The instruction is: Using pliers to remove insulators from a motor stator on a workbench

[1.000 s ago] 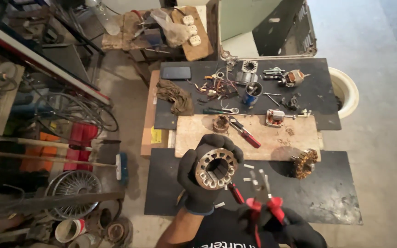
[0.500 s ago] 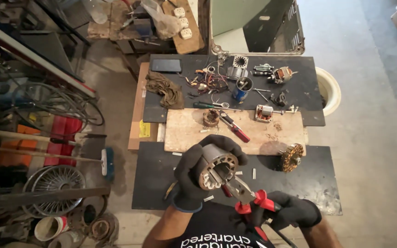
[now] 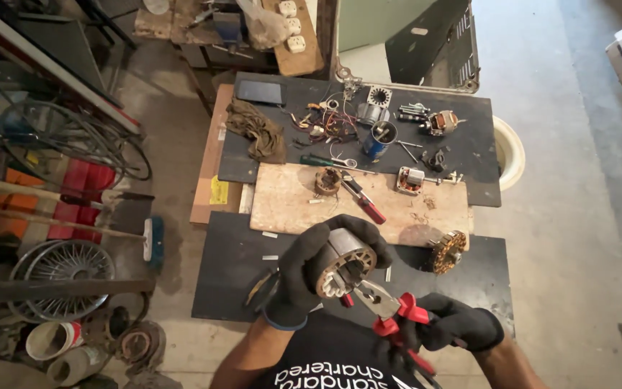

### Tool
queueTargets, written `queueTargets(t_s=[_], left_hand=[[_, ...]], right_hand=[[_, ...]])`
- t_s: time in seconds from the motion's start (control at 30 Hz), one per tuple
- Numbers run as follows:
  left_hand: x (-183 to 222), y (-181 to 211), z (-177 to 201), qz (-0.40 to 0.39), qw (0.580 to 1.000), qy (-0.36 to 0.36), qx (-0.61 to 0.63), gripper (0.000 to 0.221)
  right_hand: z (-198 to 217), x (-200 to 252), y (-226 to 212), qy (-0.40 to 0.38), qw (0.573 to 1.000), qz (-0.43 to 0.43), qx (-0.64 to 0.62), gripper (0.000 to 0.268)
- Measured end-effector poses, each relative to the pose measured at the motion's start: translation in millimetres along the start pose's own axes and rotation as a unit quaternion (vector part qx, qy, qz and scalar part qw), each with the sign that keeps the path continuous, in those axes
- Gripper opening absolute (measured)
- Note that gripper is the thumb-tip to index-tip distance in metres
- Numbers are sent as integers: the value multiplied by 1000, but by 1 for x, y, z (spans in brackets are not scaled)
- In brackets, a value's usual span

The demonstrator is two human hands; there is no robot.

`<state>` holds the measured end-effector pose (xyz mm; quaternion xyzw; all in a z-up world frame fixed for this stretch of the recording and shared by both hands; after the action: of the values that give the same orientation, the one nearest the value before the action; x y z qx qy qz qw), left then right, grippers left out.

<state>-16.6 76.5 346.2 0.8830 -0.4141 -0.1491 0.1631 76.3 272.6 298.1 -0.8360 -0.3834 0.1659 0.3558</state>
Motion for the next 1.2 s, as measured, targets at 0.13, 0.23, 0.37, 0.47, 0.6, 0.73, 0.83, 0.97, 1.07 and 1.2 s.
queueTargets(t_s=[0.13,0.23,0.37,0.47,0.6,0.73,0.83,0.97,1.07,1.2], left_hand=[[4,8,-18,-9,990,62,-127,56],[1,1,-11,-15,994,50,-91,55],[1,7,-4,-21,997,61,-43,55],[1,9,-15,-37,996,61,-55,54],[1,1,-10,-58,994,63,-67,54],[1,-9,9,-185,979,70,-40,49],[4,-4,3,-238,967,71,-64,49],[8,7,-8,-252,955,74,-134,51],[10,4,-8,-233,956,88,-154,50],[11,0,-22,-193,953,97,-212,56]], right_hand=[[10,11,9,132,989,-65,31,30],[7,18,8,116,990,-35,67,27],[-24,2,-17,-12,985,40,166,56],[-17,5,-6,0,982,47,185,36],[-24,-6,6,0,996,51,79,41],[3,7,53,46,990,74,-108,38],[17,15,82,117,976,37,-178,59],[19,9,87,170,969,7,-179,60],[-1,-7,65,141,980,86,-108,36],[-31,-27,29,117,979,155,-60,29]])
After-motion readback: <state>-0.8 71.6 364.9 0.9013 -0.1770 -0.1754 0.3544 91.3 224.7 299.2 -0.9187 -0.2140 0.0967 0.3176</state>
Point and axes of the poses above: each hand's wrist, its own x-axis away from the middle knuckle, its own z-axis out of the back of the hand, y = z × x, the point moved 4 cm from there along -x, towards the middle knuckle, and after that the axes turned 11 degrees about z, right-handed, at the moved point
